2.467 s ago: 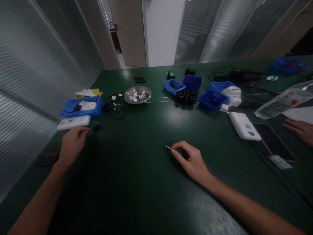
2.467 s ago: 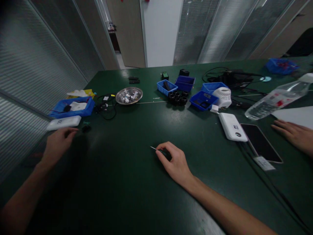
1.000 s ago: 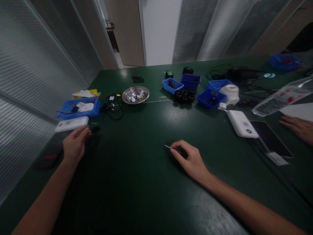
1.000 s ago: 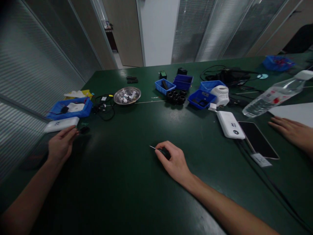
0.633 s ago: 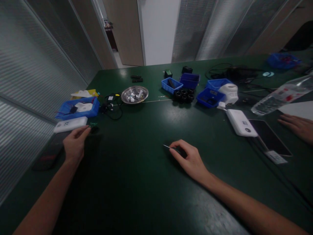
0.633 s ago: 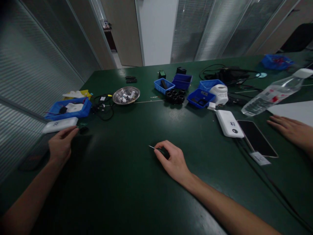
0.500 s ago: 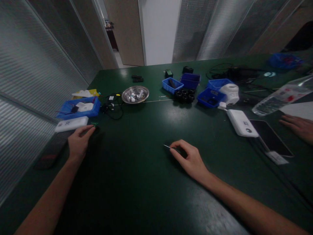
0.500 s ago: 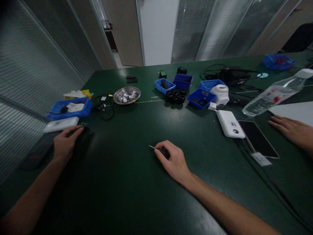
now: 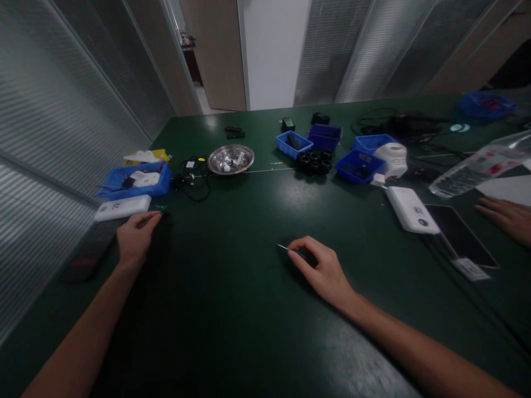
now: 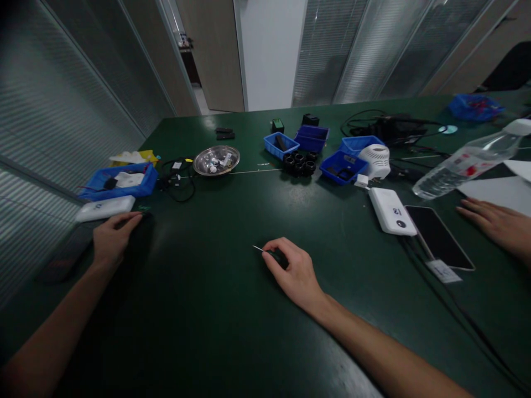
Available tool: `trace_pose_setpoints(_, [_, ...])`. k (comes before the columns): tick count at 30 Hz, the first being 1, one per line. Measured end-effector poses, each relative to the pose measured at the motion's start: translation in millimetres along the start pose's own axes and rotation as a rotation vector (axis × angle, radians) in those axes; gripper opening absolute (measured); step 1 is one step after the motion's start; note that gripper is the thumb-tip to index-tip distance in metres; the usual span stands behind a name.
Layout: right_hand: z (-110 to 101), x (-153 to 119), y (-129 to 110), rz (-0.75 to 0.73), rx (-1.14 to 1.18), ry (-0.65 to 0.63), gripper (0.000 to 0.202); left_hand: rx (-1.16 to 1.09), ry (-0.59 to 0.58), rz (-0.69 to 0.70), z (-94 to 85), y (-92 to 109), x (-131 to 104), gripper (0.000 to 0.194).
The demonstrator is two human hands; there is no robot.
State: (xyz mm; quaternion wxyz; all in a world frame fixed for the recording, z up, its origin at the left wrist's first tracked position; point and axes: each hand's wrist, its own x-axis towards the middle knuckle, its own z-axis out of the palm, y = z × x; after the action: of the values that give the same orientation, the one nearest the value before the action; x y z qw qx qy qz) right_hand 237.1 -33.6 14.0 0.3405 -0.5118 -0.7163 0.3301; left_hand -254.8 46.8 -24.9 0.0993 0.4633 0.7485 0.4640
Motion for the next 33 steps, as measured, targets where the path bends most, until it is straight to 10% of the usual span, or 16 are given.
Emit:
trace_pose_setpoints(19, [1.6,-1.3,5.0,-0.032,-0.024,-0.014,0.017,-0.395,0.234,-0.075,4.7,-5.7,9.8,0.029])
trace_pose_setpoints(33, [-0.8,-0.9,-0.3,-0.025,-0.035,-0.011,0.018,-0.47,0.102,-0.124,2.8,2.0,0.0,0.044])
